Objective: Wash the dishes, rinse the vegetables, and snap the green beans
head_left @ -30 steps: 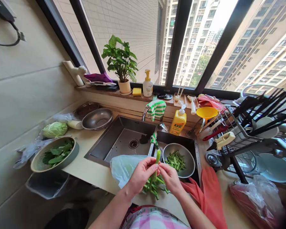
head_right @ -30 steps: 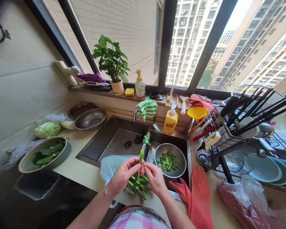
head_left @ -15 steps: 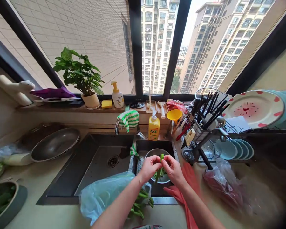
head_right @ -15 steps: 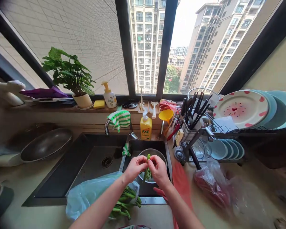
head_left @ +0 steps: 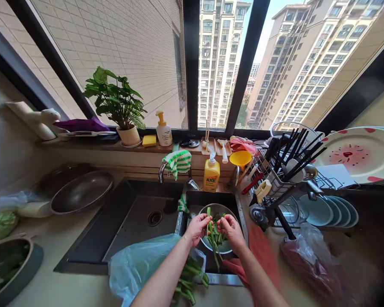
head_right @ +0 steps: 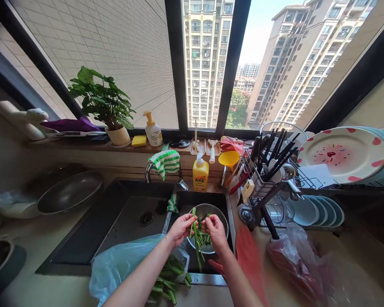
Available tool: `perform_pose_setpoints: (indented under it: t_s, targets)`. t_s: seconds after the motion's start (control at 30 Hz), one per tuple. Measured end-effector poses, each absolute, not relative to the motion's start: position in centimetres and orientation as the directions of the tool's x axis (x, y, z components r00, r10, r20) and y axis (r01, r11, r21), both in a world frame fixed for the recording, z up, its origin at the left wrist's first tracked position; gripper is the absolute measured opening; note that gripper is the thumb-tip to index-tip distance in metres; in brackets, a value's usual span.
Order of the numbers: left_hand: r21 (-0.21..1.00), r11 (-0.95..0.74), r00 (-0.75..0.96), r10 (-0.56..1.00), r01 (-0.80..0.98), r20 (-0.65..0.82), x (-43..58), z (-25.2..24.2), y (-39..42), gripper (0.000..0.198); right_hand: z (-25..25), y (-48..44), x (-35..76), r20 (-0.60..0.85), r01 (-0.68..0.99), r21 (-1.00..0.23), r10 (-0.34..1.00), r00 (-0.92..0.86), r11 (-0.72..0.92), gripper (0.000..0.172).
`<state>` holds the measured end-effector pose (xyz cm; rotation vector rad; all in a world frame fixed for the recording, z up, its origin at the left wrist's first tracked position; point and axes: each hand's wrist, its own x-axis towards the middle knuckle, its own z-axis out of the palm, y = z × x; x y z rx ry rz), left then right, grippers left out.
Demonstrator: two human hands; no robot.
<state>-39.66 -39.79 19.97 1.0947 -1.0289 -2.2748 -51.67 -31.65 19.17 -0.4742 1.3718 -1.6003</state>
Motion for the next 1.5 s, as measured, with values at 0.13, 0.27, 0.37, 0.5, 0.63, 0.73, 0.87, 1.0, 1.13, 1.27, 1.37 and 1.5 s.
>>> perform_pose_setpoints:
  t_s: [0.13, 0.27, 0.37, 0.5, 0.63, 0.73, 0.87, 1.0, 1.13, 1.27, 1.37, 1.5]
  targets:
    - [0.79, -0.612, -0.682, -0.586, 0.019, -0.438, -40.4, 19.5, -38.9, 0.046, 18.7, -31.6, -51.8, -0.295, 0.384, -0.911, -0.889, -0.351, 0.15, 0.042]
    - [0.797, -0.603, -0.69, -0.572, -0.012, -0.444, -41.0, 18.9, -38.0, 0.047, 18.4, -32.1, -52.2, -0.306, 0.369, -0.917, -0.862, -0.404, 0.153, 0.044]
    - [0.872, -0.488, -0.663, -0.64, -0.04, -0.388, -40.8, 18.7, -37.7, 0.048, 18.5, -32.3, -52.4, -0.298, 0.356, -0.926, -0.822, -0.485, 0.126, 0.046]
    - [0.787, -0.615, -0.749, -0.502, -0.042, -0.432, -39.7, 19.7, -37.7, 0.043, 19.2, -32.0, -52.6, -0.351, 0.478, -0.867, -0.857, -0.378, 0.144, 0.042]
    - [0.659, -0.749, -0.83, -0.408, 0.067, -0.379, -38.7, 21.1, -37.8, 0.038, 19.9, -31.6, -53.7, -0.333, 0.622, -0.782, -0.863, -0.38, 0.027, 0.04]
    - [0.673, -0.728, -0.757, -0.512, 0.13, -0.407, -38.7, 21.3, -37.9, 0.038, 20.2, -31.2, -54.3, -0.296, 0.511, -0.859, -0.85, -0.435, 0.038, 0.039]
    - [0.813, -0.577, -0.684, -0.625, 0.079, -0.377, -39.5, 20.6, -38.3, 0.044, 20.3, -30.6, -53.0, -0.229, 0.332, -0.937, -0.909, -0.347, 0.109, 0.037]
    - [0.898, -0.438, -0.683, -0.667, 0.035, -0.298, -39.9, 20.2, -38.5, 0.042, 20.0, -30.5, -51.8, -0.172, 0.227, -0.969, -0.928, -0.332, 0.098, 0.035]
    - [0.924, -0.381, -0.676, -0.687, 0.023, -0.267, -39.9, 20.4, -38.4, 0.037, 19.9, -30.7, -51.6, -0.104, 0.135, -0.989, -0.935, -0.339, 0.061, 0.033]
    - [0.894, -0.438, -0.684, -0.68, 0.09, -0.264, -40.1, 20.7, -38.2, 0.033, 19.9, -30.7, -51.3, -0.101, 0.182, -0.983, -0.919, -0.381, 0.033, 0.033]
    - [0.839, -0.527, -0.691, -0.657, 0.137, -0.3, -40.5, 20.5, -37.9, 0.034, 19.5, -30.9, -50.6, -0.166, 0.363, -0.932, -0.908, -0.386, 0.016, 0.034]
    - [0.722, -0.639, -0.637, -0.678, 0.266, -0.366, -41.4, 19.7, -37.6, 0.037, 18.7, -31.7, -49.7, -0.21, 0.443, -0.895, -0.836, -0.506, -0.044, 0.038]
